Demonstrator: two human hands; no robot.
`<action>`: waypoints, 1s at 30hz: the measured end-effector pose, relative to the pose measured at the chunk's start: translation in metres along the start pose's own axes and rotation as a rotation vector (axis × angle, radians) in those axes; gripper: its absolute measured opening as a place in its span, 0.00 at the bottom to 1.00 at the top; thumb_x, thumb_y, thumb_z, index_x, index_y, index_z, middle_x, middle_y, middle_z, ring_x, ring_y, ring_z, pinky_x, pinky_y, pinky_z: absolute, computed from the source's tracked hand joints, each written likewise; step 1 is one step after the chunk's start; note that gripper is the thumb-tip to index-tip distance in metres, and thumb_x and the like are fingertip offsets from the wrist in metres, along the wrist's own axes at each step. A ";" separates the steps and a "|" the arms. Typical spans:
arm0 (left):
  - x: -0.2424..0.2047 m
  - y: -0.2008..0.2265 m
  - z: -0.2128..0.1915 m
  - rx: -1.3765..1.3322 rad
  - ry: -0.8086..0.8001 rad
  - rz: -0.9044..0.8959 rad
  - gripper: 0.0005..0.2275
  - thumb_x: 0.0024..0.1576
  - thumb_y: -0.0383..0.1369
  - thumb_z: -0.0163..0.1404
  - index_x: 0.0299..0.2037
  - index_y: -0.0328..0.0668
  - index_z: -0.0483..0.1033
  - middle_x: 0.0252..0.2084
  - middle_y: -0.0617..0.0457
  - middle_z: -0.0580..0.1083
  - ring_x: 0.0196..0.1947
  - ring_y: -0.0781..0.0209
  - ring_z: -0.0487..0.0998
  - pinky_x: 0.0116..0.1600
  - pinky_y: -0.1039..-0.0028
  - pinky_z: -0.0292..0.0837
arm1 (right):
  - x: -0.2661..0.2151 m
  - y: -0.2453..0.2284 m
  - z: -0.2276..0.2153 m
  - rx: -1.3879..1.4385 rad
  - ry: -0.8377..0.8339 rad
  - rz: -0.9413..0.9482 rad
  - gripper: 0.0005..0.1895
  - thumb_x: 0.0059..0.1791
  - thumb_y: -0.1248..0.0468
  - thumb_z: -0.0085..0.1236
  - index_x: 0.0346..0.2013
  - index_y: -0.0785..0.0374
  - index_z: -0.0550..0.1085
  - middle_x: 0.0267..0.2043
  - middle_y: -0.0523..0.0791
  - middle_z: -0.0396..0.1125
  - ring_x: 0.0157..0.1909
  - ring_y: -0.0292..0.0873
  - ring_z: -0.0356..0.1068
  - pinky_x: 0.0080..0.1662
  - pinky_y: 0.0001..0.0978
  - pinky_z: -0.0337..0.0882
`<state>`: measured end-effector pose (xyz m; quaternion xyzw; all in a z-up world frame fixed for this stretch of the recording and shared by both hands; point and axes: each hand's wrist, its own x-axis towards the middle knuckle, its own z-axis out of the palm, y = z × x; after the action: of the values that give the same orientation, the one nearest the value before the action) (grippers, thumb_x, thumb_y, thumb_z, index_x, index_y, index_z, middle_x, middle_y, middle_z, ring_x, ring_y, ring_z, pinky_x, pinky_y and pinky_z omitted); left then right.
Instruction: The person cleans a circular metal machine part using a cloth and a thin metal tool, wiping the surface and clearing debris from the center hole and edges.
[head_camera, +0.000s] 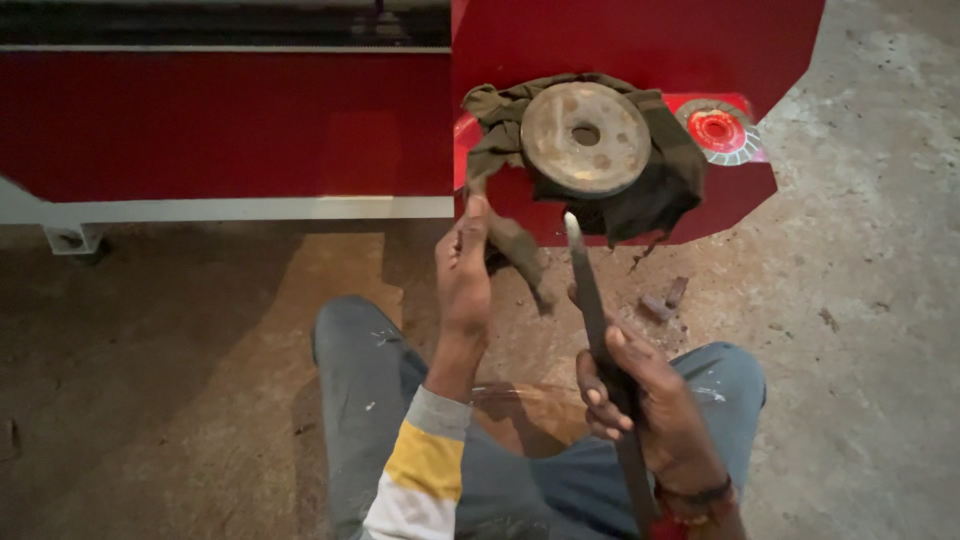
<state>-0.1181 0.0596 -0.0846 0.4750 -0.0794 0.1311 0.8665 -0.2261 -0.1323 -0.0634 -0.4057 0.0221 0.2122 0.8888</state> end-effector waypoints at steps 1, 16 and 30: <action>-0.001 0.005 0.001 0.002 -0.003 -0.004 0.17 0.69 0.45 0.44 0.35 0.43 0.76 0.32 0.63 0.74 0.33 0.74 0.72 0.41 0.81 0.71 | 0.002 0.000 0.003 -0.002 0.014 0.018 0.27 0.58 0.53 0.41 0.71 0.57 0.61 0.22 0.44 0.64 0.13 0.30 0.54 0.19 0.22 0.61; -0.004 -0.010 -0.020 -0.462 -0.066 -0.193 0.13 0.66 0.25 0.41 0.59 0.34 0.73 0.53 0.48 0.78 0.52 0.58 0.78 0.58 0.67 0.76 | 0.013 0.010 0.025 -0.019 0.008 0.040 0.28 0.58 0.53 0.43 0.71 0.60 0.62 0.23 0.45 0.66 0.13 0.30 0.57 0.19 0.23 0.62; -0.010 -0.007 0.002 -0.376 -0.155 -0.286 0.11 0.62 0.27 0.57 0.53 0.35 0.77 0.46 0.53 0.80 0.42 0.67 0.81 0.46 0.75 0.80 | 0.021 0.015 0.018 0.030 0.047 0.076 0.27 0.57 0.53 0.45 0.70 0.57 0.61 0.24 0.45 0.66 0.13 0.30 0.58 0.19 0.23 0.63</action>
<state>-0.1258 0.0530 -0.0917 0.3203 -0.1007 -0.0468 0.9408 -0.2153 -0.1033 -0.0666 -0.3961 0.0616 0.2358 0.8853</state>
